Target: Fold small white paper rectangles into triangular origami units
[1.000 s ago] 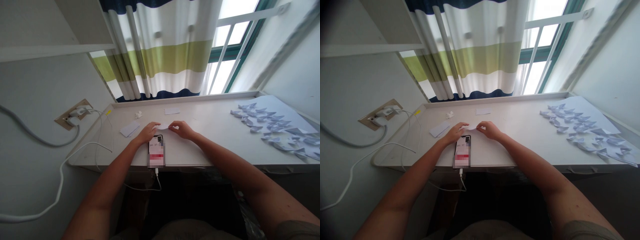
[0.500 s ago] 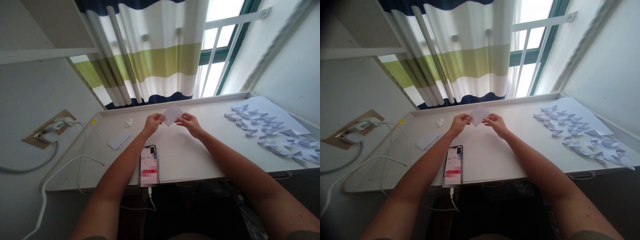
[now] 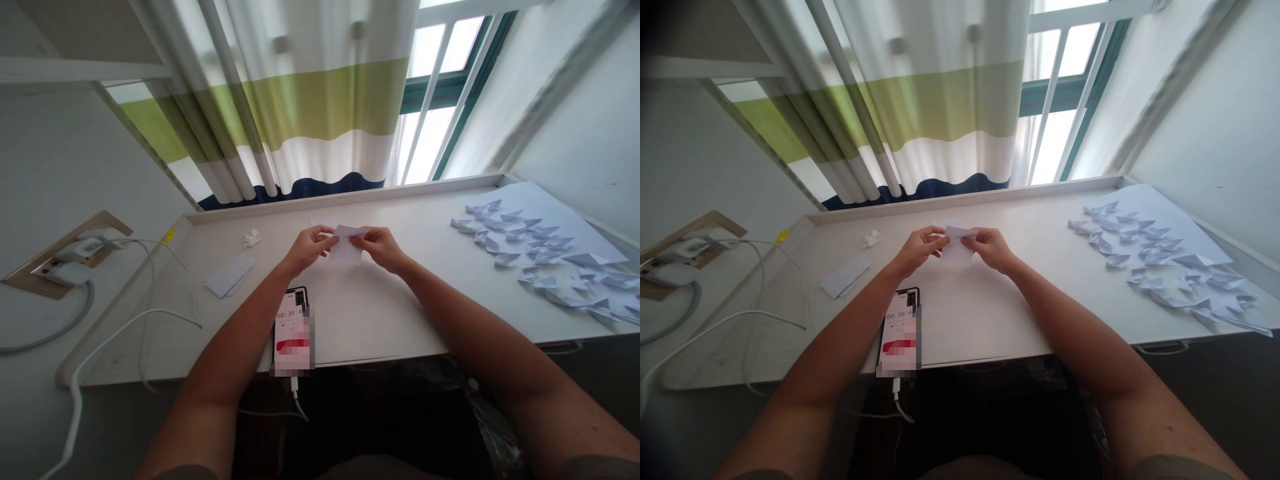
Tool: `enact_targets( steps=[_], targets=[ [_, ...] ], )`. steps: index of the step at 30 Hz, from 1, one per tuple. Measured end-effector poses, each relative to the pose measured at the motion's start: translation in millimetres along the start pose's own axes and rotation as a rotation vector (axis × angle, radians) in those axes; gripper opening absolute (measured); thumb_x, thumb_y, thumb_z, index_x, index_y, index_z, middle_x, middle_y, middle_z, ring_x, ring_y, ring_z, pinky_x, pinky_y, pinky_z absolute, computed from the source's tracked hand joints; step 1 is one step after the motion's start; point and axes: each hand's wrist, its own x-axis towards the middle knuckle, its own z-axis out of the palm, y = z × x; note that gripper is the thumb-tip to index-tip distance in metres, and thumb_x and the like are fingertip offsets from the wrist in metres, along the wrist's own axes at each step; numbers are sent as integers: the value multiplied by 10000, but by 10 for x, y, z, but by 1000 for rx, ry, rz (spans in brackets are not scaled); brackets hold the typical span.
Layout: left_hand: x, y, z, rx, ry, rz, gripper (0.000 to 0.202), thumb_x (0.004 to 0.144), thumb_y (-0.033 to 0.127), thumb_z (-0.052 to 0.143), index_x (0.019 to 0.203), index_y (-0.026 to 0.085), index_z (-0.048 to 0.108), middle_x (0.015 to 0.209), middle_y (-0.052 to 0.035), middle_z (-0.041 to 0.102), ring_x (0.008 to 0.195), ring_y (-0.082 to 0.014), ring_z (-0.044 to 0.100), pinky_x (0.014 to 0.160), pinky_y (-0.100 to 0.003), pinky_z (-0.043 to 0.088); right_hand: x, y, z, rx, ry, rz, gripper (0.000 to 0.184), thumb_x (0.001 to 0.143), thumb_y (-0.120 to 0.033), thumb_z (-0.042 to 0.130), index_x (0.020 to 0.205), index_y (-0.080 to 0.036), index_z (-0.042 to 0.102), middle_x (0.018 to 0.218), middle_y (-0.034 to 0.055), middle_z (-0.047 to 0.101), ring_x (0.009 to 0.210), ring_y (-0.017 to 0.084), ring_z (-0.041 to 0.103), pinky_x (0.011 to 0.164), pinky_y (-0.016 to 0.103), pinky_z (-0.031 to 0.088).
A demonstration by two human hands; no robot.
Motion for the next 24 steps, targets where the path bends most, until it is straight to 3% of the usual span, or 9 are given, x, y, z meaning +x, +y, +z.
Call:
enact_targets(
  steps=[4, 8, 10, 14, 17, 21, 24],
  targets=[
    [-36, -7, 8, -45, 28, 28, 430, 741, 501, 928, 942, 172, 739, 819, -43, 781, 695, -149, 655, 645, -287, 525, -30, -33, -17, 131, -82, 65, 520, 723, -642, 910, 993, -207, 816, 1015, 73, 821, 940, 276, 741, 823, 397, 611],
    [-67, -21, 57, -66, 67, 99, 432, 739, 522, 930, 922, 174, 755, 803, -36, 785, 691, -152, 666, 659, -300, 560, -40, -71, -93, 248, -135, 226, 597, 916, -769, 626, 1126, -232, 780, 1182, 116, 808, 1068, 322, 753, 864, 449, 626],
    [-85, -23, 97, -60, 44, 115, 405, 746, 506, 923, 912, 169, 772, 780, -36, 782, 688, -157, 674, 674, -315, 582, -44, -86, -131, 222, -148, 295, 631, 947, -795, 573, 1126, -226, 779, 1193, 130, 800, 1062, 323, 755, 863, 452, 628],
    [-125, 4, 155, -44, 6, 94, 280, 783, 387, 866, 919, 150, 803, 803, -51, 791, 738, -180, 720, 744, -360, 627, -56, -106, -161, 133, -213, 295, 451, 826, -565, 866, 1051, -176, 827, 1080, 124, 796, 959, 264, 737, 802, 384, 608],
    [-143, 44, 154, -65, -5, 79, 217, 824, 316, 798, 948, 139, 806, 869, -62, 801, 793, -190, 750, 798, -375, 639, -65, -104, -144, 150, -210, 260, 381, 729, -429, 953, 986, -168, 847, 1023, 103, 801, 908, 224, 723, 783, 361, 596],
    [-147, 65, 137, -96, -44, 15, 327, 898, 388, 775, 1098, 129, 769, 910, -66, 792, 771, -189, 768, 755, -350, 624, -68, -75, -96, 172, -136, 212, 418, 687, -455, 990, 952, -165, 849, 932, 82, 805, 841, 201, 708, 751, 347, 584],
    [-142, 38, 135, -64, -96, 8, 450, 836, 449, 881, 1115, 123, 745, 967, -104, 811, 776, -203, 785, 707, -310, 585, -64, -65, -65, 216, -88, 178, 458, 668, -506, 1003, 926, -164, 837, 914, 82, 807, 833, 210, 711, 763, 367, 592]
  ],
)
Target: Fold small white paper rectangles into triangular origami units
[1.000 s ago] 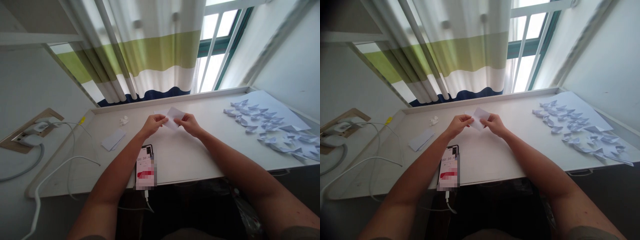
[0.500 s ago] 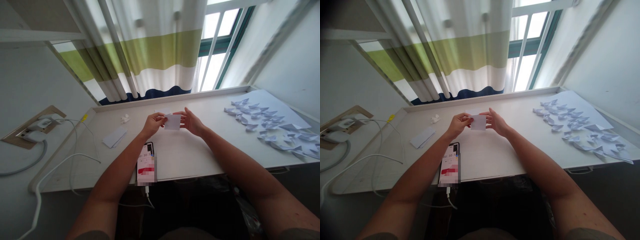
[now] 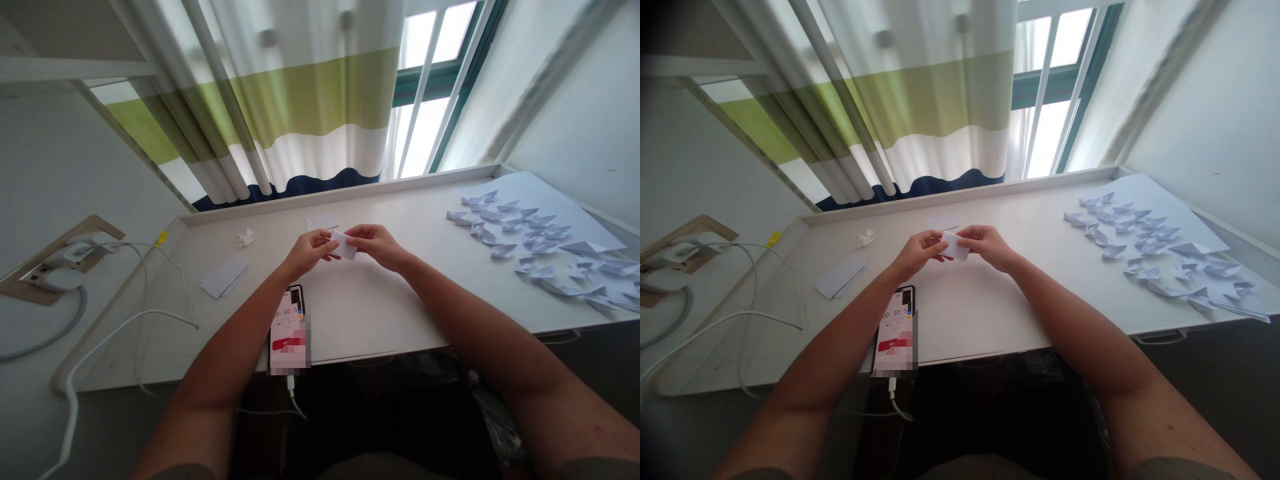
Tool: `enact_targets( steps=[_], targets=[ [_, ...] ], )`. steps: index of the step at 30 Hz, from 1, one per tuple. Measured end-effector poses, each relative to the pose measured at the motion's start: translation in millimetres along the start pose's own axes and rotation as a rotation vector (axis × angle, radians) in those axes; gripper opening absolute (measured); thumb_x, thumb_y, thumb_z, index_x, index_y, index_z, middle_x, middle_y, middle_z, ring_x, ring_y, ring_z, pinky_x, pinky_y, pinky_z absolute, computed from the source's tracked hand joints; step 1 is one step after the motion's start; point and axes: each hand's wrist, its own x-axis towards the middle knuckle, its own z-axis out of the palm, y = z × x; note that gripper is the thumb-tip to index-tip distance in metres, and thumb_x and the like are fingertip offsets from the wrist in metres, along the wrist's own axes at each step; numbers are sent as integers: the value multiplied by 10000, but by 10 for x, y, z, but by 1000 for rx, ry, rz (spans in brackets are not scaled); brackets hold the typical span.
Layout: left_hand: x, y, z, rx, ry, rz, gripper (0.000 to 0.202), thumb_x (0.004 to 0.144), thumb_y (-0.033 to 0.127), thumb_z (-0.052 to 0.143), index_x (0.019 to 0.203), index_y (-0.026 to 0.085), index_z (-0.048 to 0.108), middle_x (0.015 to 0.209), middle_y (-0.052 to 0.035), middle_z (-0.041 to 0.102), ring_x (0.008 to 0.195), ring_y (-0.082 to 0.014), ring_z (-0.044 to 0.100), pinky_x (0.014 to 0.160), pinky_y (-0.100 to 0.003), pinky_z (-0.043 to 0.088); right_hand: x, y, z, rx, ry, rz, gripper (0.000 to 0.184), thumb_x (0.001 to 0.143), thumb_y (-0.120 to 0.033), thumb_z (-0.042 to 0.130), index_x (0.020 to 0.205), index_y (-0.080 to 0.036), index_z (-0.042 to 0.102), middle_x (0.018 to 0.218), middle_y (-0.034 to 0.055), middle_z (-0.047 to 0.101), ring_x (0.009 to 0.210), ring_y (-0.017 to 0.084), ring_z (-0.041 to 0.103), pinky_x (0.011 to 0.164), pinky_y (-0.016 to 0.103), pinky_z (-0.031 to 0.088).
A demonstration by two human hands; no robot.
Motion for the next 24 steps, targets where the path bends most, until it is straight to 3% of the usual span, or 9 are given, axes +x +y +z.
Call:
enact_targets(
  steps=[6, 10, 13, 19, 24],
  targets=[
    [17, -26, -50, 32, 49, 94, 412, 744, 450, 950, 962, 134, 802, 886, -85, 810, 728, -175, 731, 681, -300, 539, -18, -19, 23, -7, -18, -14, 458, 679, -535, 991, 901, -171, 823, 893, 68, 806, 838, 212, 709, 784, 364, 572],
    [10, 5, -66, 101, -7, 113, 363, 765, 439, 930, 948, 139, 841, 869, -78, 806, 743, -160, 680, 706, -302, 525, -32, -9, 54, -121, -40, -50, 481, 753, -613, 919, 898, -161, 839, 840, 61, 787, 771, 183, 662, 730, 325, 510],
    [0, 24, -48, 81, -6, 112, 404, 747, 450, 944, 989, 145, 836, 877, -70, 802, 758, -160, 680, 721, -303, 528, -26, -3, 81, -111, 12, -98, 497, 725, -634, 932, 852, -163, 836, 810, 51, 775, 753, 175, 639, 720, 320, 492],
    [-22, 54, -45, 121, 22, 96, 329, 761, 430, 927, 851, 136, 811, 780, -65, 773, 718, -156, 661, 722, -305, 519, -26, -24, 120, 36, 101, -93, 492, 658, -620, 986, 800, -179, 821, 797, 34, 770, 758, 170, 656, 724, 317, 517],
    [-24, 58, -63, 168, -38, 94, 282, 806, 410, 878, 864, 139, 829, 774, -71, 778, 727, -167, 671, 731, -311, 516, -33, -36, 120, 19, 103, -81, 525, 665, -674, 961, 787, -184, 819, 814, 43, 786, 783, 189, 692, 754, 343, 574]
  ],
)
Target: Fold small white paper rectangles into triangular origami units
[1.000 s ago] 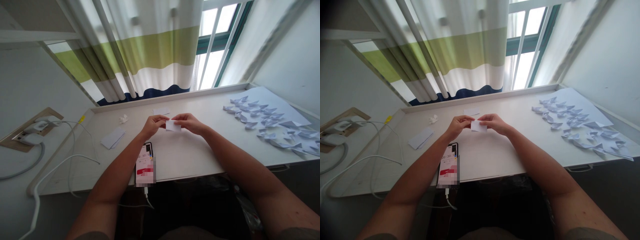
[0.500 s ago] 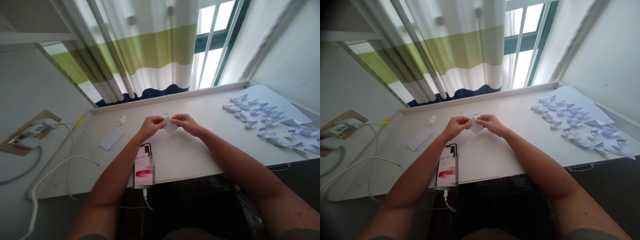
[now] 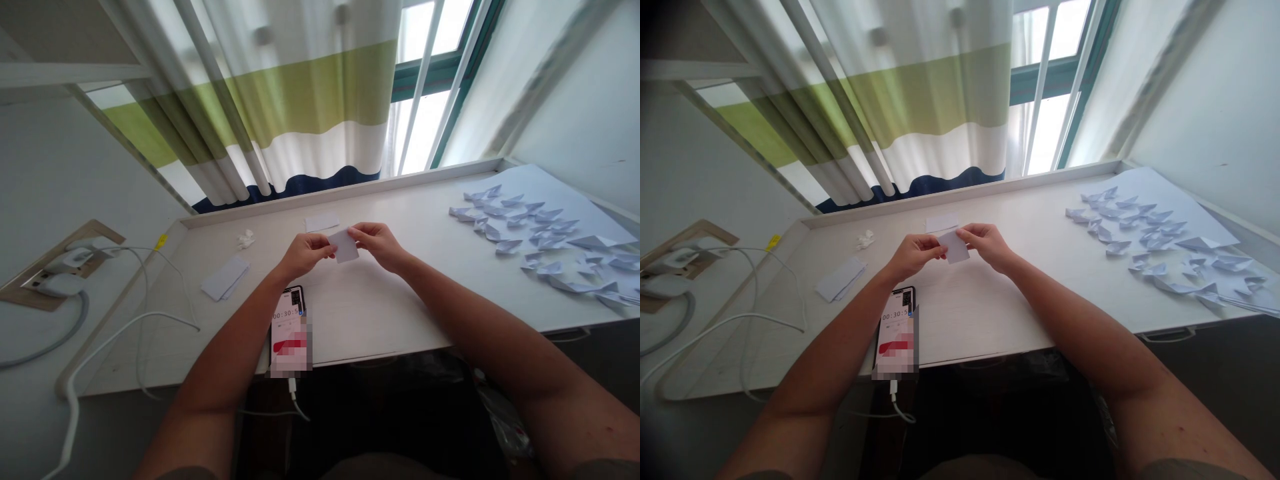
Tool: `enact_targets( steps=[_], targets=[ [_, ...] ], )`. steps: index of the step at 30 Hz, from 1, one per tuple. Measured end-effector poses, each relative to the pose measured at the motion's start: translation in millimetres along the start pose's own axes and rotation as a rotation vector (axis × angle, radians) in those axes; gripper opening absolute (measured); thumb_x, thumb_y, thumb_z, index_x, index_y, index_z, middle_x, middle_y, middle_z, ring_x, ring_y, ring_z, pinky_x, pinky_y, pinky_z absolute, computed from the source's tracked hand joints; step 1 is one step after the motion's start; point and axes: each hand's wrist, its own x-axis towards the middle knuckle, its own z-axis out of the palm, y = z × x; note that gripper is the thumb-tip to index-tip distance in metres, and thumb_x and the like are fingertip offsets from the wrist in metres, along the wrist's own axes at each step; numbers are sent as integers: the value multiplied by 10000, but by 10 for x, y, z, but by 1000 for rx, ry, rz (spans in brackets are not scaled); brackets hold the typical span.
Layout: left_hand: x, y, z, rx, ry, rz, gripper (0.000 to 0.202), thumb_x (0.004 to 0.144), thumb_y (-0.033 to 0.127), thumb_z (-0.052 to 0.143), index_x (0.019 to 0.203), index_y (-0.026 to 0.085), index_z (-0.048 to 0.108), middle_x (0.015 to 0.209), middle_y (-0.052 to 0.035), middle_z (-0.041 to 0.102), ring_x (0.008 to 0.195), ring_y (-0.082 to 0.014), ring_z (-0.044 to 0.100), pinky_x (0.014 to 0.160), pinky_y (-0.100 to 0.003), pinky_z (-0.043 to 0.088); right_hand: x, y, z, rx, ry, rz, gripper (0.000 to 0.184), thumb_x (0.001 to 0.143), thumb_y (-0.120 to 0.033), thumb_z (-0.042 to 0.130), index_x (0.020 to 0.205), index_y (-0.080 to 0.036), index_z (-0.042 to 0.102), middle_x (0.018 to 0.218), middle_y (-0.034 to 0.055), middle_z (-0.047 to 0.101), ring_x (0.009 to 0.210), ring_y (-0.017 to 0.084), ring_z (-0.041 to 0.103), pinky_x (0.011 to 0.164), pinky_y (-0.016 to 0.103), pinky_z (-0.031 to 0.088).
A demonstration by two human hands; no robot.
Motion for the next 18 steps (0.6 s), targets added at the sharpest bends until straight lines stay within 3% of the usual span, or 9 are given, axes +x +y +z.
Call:
enact_targets(
  steps=[12, 18],
  targets=[
    [15, -46, -4, -22, -17, 0, 281, 801, 404, 873, 864, 137, 815, 806, -69, 780, 753, -170, 685, 759, -323, 539, 4, 12, 4, -80, 68, -107, 553, 647, -703, 959, 749, -180, 815, 752, 54, 777, 705, 183, 662, 690, 342, 575],
    [19, -42, -22, -32, 4, -8, 277, 800, 398, 871, 883, 138, 823, 829, -69, 781, 762, -171, 683, 777, -331, 548, -2, 35, -10, -211, -19, -87, 667, 706, -826, 840, 706, -164, 758, 691, 45, 717, 669, 171, 618, 646, 313, 529]
  ],
)
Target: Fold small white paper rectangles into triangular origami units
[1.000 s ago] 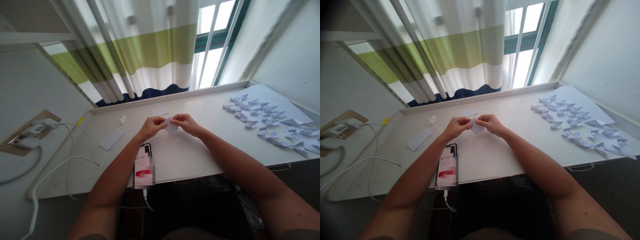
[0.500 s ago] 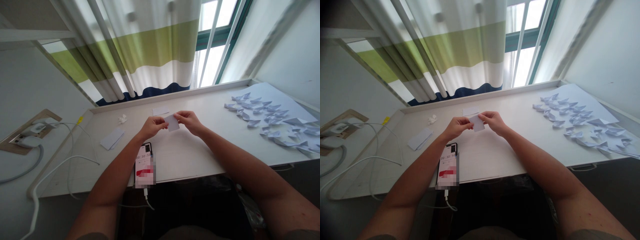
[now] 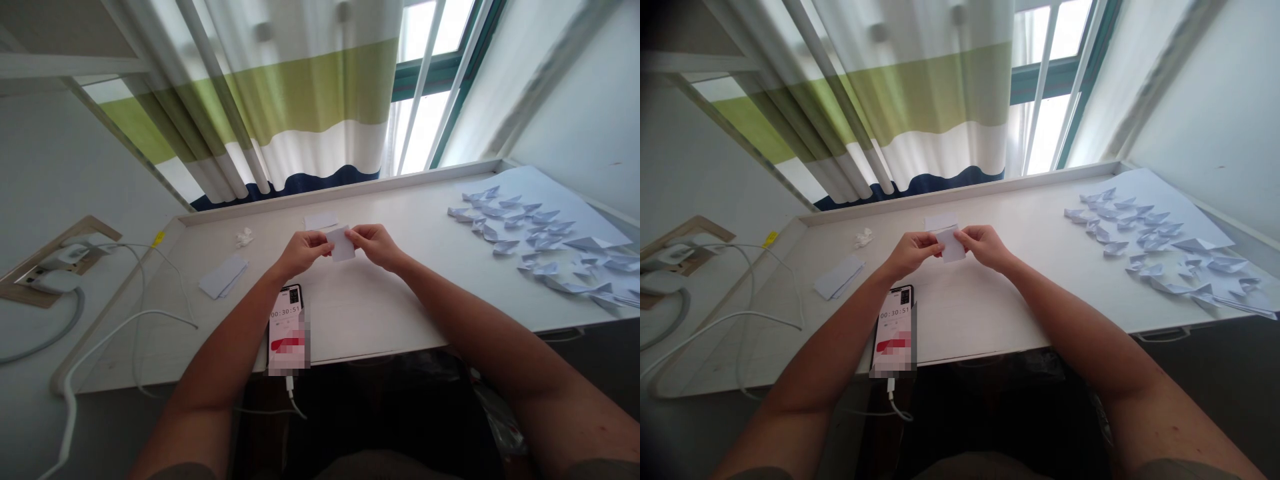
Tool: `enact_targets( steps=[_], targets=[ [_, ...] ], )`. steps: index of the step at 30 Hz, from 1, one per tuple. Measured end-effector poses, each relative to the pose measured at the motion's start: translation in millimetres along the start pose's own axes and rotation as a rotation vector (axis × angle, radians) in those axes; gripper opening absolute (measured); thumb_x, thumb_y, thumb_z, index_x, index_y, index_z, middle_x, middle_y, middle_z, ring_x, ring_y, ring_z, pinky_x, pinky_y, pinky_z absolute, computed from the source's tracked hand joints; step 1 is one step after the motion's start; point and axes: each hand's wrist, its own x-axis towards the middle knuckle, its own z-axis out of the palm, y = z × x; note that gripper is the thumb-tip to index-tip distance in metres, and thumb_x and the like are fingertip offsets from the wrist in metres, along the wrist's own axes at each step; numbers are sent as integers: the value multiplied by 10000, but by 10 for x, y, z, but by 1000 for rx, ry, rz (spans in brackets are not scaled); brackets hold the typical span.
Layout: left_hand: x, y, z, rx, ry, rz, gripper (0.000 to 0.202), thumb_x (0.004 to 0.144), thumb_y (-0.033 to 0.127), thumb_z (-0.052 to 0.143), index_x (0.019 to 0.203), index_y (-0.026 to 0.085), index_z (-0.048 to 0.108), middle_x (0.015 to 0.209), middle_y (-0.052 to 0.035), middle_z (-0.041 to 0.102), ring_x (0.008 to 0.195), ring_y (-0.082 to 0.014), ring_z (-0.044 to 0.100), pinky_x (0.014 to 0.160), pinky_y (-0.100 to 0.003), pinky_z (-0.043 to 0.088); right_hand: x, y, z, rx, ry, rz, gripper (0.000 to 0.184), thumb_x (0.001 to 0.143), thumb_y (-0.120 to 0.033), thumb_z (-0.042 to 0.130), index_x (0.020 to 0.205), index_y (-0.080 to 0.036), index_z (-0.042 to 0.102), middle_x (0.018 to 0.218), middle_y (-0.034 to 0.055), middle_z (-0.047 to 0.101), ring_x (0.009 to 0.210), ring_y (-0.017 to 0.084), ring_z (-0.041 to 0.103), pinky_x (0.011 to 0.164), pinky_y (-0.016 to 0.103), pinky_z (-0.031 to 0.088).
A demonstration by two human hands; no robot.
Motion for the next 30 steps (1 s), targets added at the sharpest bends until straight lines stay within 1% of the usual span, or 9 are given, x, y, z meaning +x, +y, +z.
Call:
enact_targets(
  steps=[3, 5, 8, 13, 18, 20, 23, 26, 30],
  targets=[
    [-3, 4, 5, -17, 27, -10, 276, 794, 391, 880, 899, 142, 828, 842, -72, 783, 767, -172, 681, 779, -333, 550, -8, 15, 1, -81, -17, -30, 679, 760, -834, 791, 675, -162, 740, 647, 34, 669, 637, 159, 568, 603, 299, 457],
    [-6, 9, 14, -20, 13, -17, 285, 804, 407, 879, 894, 142, 827, 835, -76, 780, 765, -172, 680, 772, -330, 547, -10, 20, 2, -100, 5, -55, 671, 781, -827, 778, 680, -165, 742, 643, 29, 657, 635, 160, 552, 600, 303, 440],
    [-10, 23, 25, -6, -16, -8, 312, 822, 449, 869, 855, 143, 818, 799, -73, 763, 751, -173, 670, 754, -326, 538, -9, 21, 3, -90, 36, -63, 680, 779, -845, 766, 688, -172, 742, 653, 31, 667, 644, 167, 565, 613, 308, 462],
    [-13, 50, 22, 0, 40, 9, 309, 807, 449, 872, 816, 148, 802, 757, -49, 735, 708, -154, 630, 748, -325, 528, -14, 6, -8, -62, -69, 3, 706, 752, -872, 776, 726, -166, 767, 686, 63, 727, 647, 185, 649, 636, 318, 531],
    [-14, 62, 33, -38, 34, -8, 332, 792, 466, 876, 813, 145, 792, 750, -46, 727, 707, -153, 635, 748, -324, 535, -21, -14, -10, -105, -51, 11, 703, 725, -865, 808, 689, -166, 747, 624, 57, 709, 584, 177, 644, 584, 308, 510],
    [-12, 59, 35, -49, 41, -5, 335, 788, 468, 879, 805, 147, 784, 745, -42, 723, 698, -150, 631, 739, -322, 536, -25, -14, -4, -80, -59, 29, 709, 725, -869, 804, 706, -163, 747, 639, 58, 716, 588, 181, 662, 594, 313, 529],
    [-6, 44, 25, -35, 82, 5, 334, 778, 463, 892, 786, 152, 773, 729, -37, 720, 680, -146, 624, 728, -323, 537, -32, -5, 2, -51, -114, 37, 700, 724, -855, 818, 743, -158, 757, 702, 72, 750, 630, 190, 698, 629, 320, 558],
    [0, 33, 18, -29, 112, 10, 348, 762, 475, 910, 773, 158, 767, 723, -37, 726, 675, -150, 633, 723, -328, 545, -31, 1, -2, -72, -145, 30, 683, 724, -840, 832, 717, -162, 746, 692, 79, 754, 609, 181, 683, 607, 311, 537],
    [-2, 35, 36, -80, 93, -3, 381, 763, 495, 917, 832, 152, 767, 764, -54, 755, 693, -166, 686, 700, -323, 552, -25, -14, -18, -82, -126, 1, 681, 748, -841, 814, 673, -169, 730, 628, 66, 723, 531, 158, 626, 548, 300, 490]
  ],
)
